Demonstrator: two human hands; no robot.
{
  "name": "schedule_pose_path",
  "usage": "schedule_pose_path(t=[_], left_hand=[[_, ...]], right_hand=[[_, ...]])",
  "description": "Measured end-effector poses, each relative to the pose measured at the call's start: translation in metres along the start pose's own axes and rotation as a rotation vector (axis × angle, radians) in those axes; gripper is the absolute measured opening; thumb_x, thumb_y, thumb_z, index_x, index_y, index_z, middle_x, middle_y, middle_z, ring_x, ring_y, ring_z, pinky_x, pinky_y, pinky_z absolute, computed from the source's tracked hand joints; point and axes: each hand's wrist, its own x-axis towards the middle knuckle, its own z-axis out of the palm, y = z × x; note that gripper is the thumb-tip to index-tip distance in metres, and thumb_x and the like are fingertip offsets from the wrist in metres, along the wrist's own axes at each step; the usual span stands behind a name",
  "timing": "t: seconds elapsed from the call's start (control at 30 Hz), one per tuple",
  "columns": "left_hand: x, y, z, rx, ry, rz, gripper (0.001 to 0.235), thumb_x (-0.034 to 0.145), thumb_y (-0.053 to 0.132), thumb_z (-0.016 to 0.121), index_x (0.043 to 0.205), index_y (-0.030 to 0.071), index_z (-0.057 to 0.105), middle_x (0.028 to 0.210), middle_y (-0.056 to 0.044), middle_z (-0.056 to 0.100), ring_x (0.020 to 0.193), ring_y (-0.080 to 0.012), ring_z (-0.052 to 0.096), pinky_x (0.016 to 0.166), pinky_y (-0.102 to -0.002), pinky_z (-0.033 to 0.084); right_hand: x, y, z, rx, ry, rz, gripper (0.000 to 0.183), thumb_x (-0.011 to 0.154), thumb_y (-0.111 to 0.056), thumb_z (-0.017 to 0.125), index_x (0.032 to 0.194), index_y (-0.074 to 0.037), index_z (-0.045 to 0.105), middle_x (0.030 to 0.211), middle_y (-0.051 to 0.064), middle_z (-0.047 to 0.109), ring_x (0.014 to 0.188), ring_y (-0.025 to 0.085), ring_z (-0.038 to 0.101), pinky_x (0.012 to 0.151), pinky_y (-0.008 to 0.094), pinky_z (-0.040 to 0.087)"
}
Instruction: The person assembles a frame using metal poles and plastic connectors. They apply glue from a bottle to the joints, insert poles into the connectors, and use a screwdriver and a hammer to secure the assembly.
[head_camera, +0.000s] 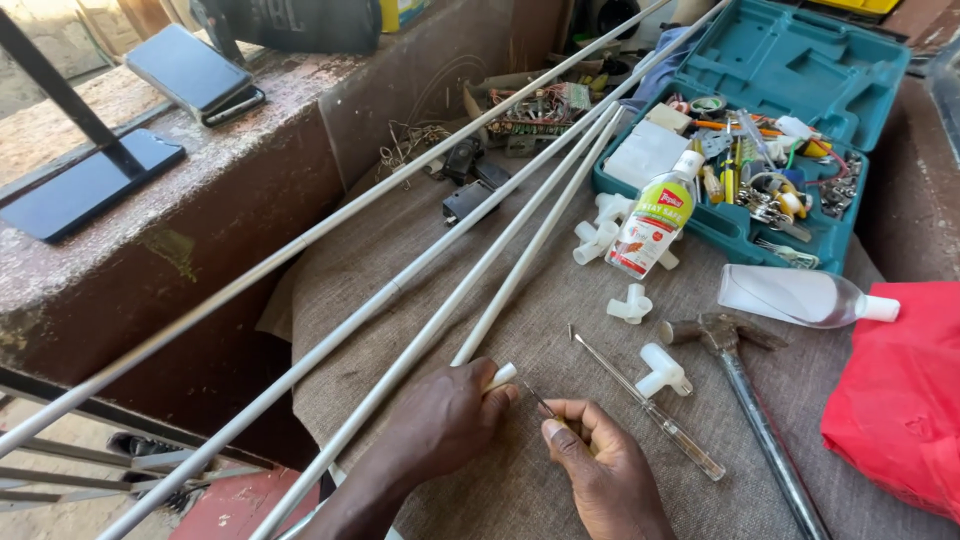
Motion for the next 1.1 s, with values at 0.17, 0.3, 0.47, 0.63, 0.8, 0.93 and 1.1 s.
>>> schedule_pose_path(t=[0.17, 0.3, 0.47, 0.63, 0.8, 0.93, 1.1], left_hand=[[0.003, -0.005, -0.001, -0.021, -0.034, 0.019, 0.036, 0.107, 0.049, 0.056, 0.093, 0.015, 0.058, 0.087, -0.014, 0.071, 0.078, -0.0363, 0.067, 0.066, -0.053, 0.044], [0.001, -0.003, -0.001, -0.013, -0.031, 0.010, 0.035, 0.108, 0.048, 0.056, 0.094, 0.015, 0.058, 0.085, -0.015, 0.070, 0.077, -0.0388, 0.066, 0.066, -0.055, 0.044], [-0.010, 0.010, -0.006, -0.030, -0.050, -0.027, 0.033, 0.114, 0.044, 0.051, 0.095, 0.017, 0.055, 0.075, -0.005, 0.061, 0.066, -0.0236, 0.054, 0.065, -0.047, 0.046], [-0.011, 0.011, 0.004, 0.065, 0.007, 0.035, 0.033, 0.114, 0.042, 0.049, 0.102, 0.012, 0.055, 0.084, -0.015, 0.071, 0.079, -0.0384, 0.066, 0.073, -0.056, 0.051], [-0.013, 0.014, 0.007, 0.067, 0.066, -0.002, 0.028, 0.111, 0.035, 0.047, 0.102, 0.011, 0.056, 0.089, -0.017, 0.073, 0.081, -0.0391, 0.069, 0.076, -0.054, 0.054], [-0.008, 0.009, 0.015, 0.085, 0.108, 0.004, 0.032, 0.111, 0.041, 0.049, 0.101, 0.011, 0.057, 0.087, -0.018, 0.073, 0.080, -0.0412, 0.070, 0.073, -0.055, 0.054], [-0.002, 0.009, 0.020, 0.063, 0.074, -0.058, 0.037, 0.114, 0.047, 0.052, 0.112, 0.011, 0.060, 0.091, -0.017, 0.074, 0.082, -0.0403, 0.072, 0.076, -0.054, 0.057]], right_hand=[[-0.005, -0.002, 0.003, -0.080, 0.025, -0.058, 0.033, 0.093, -0.023, 0.077, 0.119, -0.010, 0.093, 0.070, 0.000, 0.063, 0.062, 0.009, 0.049, 0.060, 0.024, 0.044], [-0.008, -0.014, 0.006, -0.205, 0.037, -0.104, 0.041, 0.093, -0.035, 0.067, 0.116, -0.013, 0.092, 0.114, -0.003, 0.095, 0.107, 0.004, 0.081, 0.100, 0.022, 0.058], [-0.016, -0.022, 0.004, -0.586, 0.144, -0.503, 0.034, 0.093, -0.038, 0.068, 0.122, -0.030, 0.085, 0.119, -0.006, 0.088, 0.106, 0.011, 0.085, 0.089, 0.028, 0.066], [-0.016, -0.032, -0.003, -0.731, 0.145, -0.634, 0.034, 0.095, -0.036, 0.069, 0.124, -0.028, 0.083, 0.109, 0.000, 0.088, 0.094, 0.016, 0.085, 0.081, 0.035, 0.070], [-0.008, -0.032, -0.001, -0.763, 0.140, -0.801, 0.029, 0.094, -0.029, 0.070, 0.119, -0.025, 0.083, 0.108, -0.006, 0.087, 0.096, 0.015, 0.082, 0.084, 0.035, 0.062], [-0.008, -0.030, 0.001, -0.814, 0.159, -0.736, 0.030, 0.094, -0.034, 0.069, 0.121, -0.032, 0.083, 0.105, -0.006, 0.087, 0.092, 0.018, 0.083, 0.079, 0.039, 0.063], [-0.002, -0.017, -0.004, -1.020, 0.235, -0.895, 0.032, 0.093, -0.037, 0.074, 0.124, -0.042, 0.080, 0.086, -0.008, 0.069, 0.060, 0.024, 0.072, 0.053, 0.045, 0.059]])
